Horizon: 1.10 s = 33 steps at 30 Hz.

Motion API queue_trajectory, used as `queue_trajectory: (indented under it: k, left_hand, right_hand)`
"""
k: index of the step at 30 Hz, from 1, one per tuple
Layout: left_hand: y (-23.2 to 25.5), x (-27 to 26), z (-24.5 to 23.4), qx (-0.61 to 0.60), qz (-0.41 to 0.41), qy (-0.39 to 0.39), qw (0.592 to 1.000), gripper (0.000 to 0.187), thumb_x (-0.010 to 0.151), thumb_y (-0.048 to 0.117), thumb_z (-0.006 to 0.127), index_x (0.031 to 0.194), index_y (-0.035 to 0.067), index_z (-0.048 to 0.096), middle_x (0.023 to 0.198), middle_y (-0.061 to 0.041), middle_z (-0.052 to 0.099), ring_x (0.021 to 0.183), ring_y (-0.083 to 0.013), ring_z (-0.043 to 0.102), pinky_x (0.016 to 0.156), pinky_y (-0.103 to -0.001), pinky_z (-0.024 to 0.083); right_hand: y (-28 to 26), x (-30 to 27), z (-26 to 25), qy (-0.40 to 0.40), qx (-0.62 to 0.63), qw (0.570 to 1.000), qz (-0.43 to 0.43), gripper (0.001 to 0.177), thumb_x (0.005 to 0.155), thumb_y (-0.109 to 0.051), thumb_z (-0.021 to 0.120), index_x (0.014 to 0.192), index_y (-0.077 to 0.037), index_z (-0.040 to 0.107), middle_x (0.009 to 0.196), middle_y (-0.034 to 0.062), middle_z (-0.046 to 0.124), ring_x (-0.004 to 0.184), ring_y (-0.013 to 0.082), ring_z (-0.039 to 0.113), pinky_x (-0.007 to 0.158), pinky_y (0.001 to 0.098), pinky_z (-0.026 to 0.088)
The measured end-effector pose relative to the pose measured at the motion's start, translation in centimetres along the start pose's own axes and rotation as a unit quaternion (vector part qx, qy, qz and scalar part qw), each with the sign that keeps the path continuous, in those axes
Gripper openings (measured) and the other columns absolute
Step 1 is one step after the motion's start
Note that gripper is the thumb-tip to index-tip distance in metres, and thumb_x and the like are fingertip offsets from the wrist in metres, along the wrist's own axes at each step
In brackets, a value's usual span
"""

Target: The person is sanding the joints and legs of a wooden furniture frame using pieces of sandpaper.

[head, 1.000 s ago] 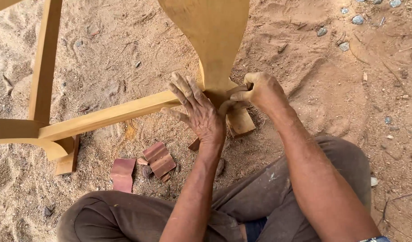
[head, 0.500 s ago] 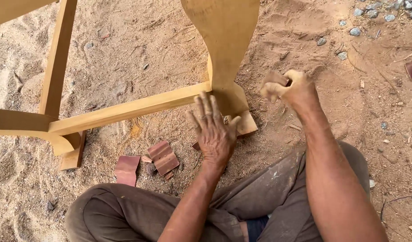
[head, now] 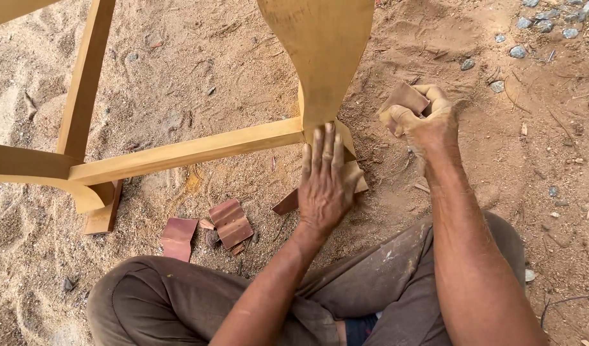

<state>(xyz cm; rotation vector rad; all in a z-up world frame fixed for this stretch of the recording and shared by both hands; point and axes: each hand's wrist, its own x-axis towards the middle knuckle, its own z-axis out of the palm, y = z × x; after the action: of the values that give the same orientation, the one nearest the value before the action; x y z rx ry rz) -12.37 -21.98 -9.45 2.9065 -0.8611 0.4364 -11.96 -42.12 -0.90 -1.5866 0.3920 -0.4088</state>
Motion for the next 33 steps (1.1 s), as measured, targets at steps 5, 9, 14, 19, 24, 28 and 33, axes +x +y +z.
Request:
queue_trajectory:
  k: [5,9,14,19,24,28,33]
  left_hand:
    - [-0.3,-1.4,1.7,0.025,0.043,-0.048,0.998,0.091,0.103,0.065,0.031,0.163,0.001,0.008,0.172,-0.017,-0.001,0.159,-0.0284,-0.003,0.130,-0.040,-0.001]
    - [0.6,0.2,-1.8,0.002,0.050,-0.131,0.990,0.095,0.101,0.068,0.029,0.161,-0.003,0.006,0.170,-0.019,-0.001,0.159,-0.0291,-0.003,0.128,-0.041,-0.003]
    - [-2.8,1.0,-0.5,0.097,0.106,-0.002,0.990,0.086,0.108,0.064,0.026,0.165,0.002,0.009,0.174,-0.013,0.005,0.161,-0.0245,0.002,0.131,-0.040,-0.001]
    - [-2.5,0.0,0.2,0.081,0.121,-0.057,0.988,0.082,0.104,0.060,0.026,0.164,0.005,0.012,0.173,-0.010,0.007,0.159,-0.0228,0.004,0.129,-0.039,0.000]
    - [-2.2,-1.0,-0.4,0.040,0.129,-0.045,0.990,0.074,0.107,0.052,0.028,0.163,0.005,0.016,0.173,-0.010,0.012,0.159,-0.0237,0.004,0.131,-0.039,0.003]
    - [-3.0,-0.3,-1.7,0.083,0.158,-0.073,0.981,0.067,0.108,0.045,0.029,0.162,0.007,0.019,0.171,-0.010,0.015,0.158,-0.0263,0.007,0.130,-0.042,0.006]
    - [-6.6,0.3,-4.2,-0.029,0.154,-0.158,0.975,0.064,0.108,0.049,0.030,0.153,0.003,0.036,0.162,-0.019,0.031,0.152,-0.0329,0.027,0.124,-0.045,0.018]
  right_hand:
    - [-1.3,-0.8,1.1,0.018,-0.021,0.999,0.031,0.047,0.081,0.000,0.074,0.124,-0.006,0.057,0.099,0.0070,0.067,0.076,0.0112,0.069,0.061,0.0250,0.063]
    - [-1.0,-1.1,1.3,-0.022,-0.053,0.997,0.054,0.050,0.083,0.001,0.071,0.129,-0.005,0.053,0.105,0.0109,0.068,0.081,0.0168,0.071,0.063,0.0258,0.063]
    - [-2.2,-1.8,2.9,-0.037,0.072,0.996,0.022,0.040,0.094,-0.013,0.073,0.130,-0.006,0.058,0.112,0.0118,0.071,0.091,0.0170,0.074,0.068,0.0281,0.066]
    - [-1.9,-2.6,4.2,-0.117,0.118,0.983,-0.082,0.052,0.087,-0.025,0.080,0.132,-0.013,0.057,0.110,0.0075,0.072,0.098,0.0156,0.074,0.075,0.0279,0.068]
    - [0.2,-1.8,5.6,-0.066,-0.048,0.954,-0.287,0.027,0.096,-0.027,0.080,0.111,-0.011,0.066,0.099,0.0067,0.075,0.089,0.0169,0.075,0.072,0.0258,0.066]
    - [-0.8,-1.5,6.5,-0.065,0.021,0.957,-0.283,0.035,0.099,-0.034,0.079,0.115,-0.010,0.058,0.102,0.0039,0.074,0.095,0.0132,0.076,0.078,0.0242,0.067]
    - [2.2,-1.2,6.5,-0.067,-0.244,0.944,-0.210,0.040,0.084,-0.034,0.085,0.098,-0.006,0.060,0.090,0.0083,0.073,0.080,0.0174,0.071,0.063,0.0268,0.062]
